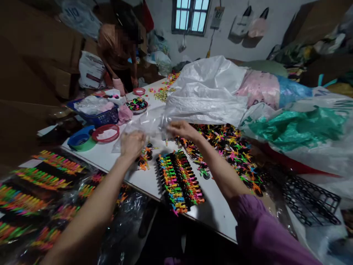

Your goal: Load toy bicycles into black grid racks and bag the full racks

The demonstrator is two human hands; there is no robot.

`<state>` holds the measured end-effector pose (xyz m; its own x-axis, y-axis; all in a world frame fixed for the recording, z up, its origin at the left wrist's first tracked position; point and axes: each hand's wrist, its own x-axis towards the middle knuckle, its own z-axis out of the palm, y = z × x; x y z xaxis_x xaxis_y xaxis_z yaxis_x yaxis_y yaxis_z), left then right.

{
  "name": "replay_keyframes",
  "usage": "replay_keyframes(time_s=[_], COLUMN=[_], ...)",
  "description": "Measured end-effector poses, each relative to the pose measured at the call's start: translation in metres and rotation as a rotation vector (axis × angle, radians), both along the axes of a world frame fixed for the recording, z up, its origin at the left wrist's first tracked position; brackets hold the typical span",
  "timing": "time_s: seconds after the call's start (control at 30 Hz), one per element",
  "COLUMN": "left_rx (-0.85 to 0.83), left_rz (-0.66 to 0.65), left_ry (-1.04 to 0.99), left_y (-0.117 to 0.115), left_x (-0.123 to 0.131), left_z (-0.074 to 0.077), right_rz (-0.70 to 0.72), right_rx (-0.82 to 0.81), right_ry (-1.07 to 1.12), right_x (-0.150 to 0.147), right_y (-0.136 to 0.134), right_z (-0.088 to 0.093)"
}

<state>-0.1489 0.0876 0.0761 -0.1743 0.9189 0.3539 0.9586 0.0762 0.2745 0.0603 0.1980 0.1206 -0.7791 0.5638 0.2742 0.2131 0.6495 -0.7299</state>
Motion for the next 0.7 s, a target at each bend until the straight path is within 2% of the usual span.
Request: replay_keyframes(time_s=[0.1,0.2,0.27,0.37,0.47,0.57,0.63,0.7], left_rx=[-0.106,-0.095,-0.043,0.049,0.128,0.211,0.15,-0.048], left_rz=[-0.013,0.044,0.1,0.133,0.055,-0.062,-0.077,-0.031], left_ry=[-0.115,-0.213,-0.264,-0.321,-0.363,-0.404,-0.468,-0.602], left_y=[0.003,-0.007,-0.018,-0.037,-0.062,-0.094,-0.113,-0.122], left_x=[0.021,0.037,0.046,0.061,0.074,0.081,0.08,0.074], left_z=[-0.052,-0.086,-0.095,-0.099,-0.105,-0.117,-0.127,-0.137], right_rz=[-0.084,-0.208,-0.304,-0.414,-0.521,-0.629,-0.648,-0.648], right_rx=[0.184,0.239,0.207,0.106,-0.045,-0.17,-0.238,-0.28], right_ry=[-0.428,-0.554,-0.47,-0.235,-0.003,0.098,0.083,0.026], right_x=[0.03,0.049,0.056,0.067,0.088,0.111,0.12,0.122], right_y=[0.003,0.0,-0.011,-0.038,-0.075,-0.121,-0.152,-0.171], right_z=[-0.059,-0.102,-0.119,-0.134,-0.148,-0.163,-0.17,-0.175])
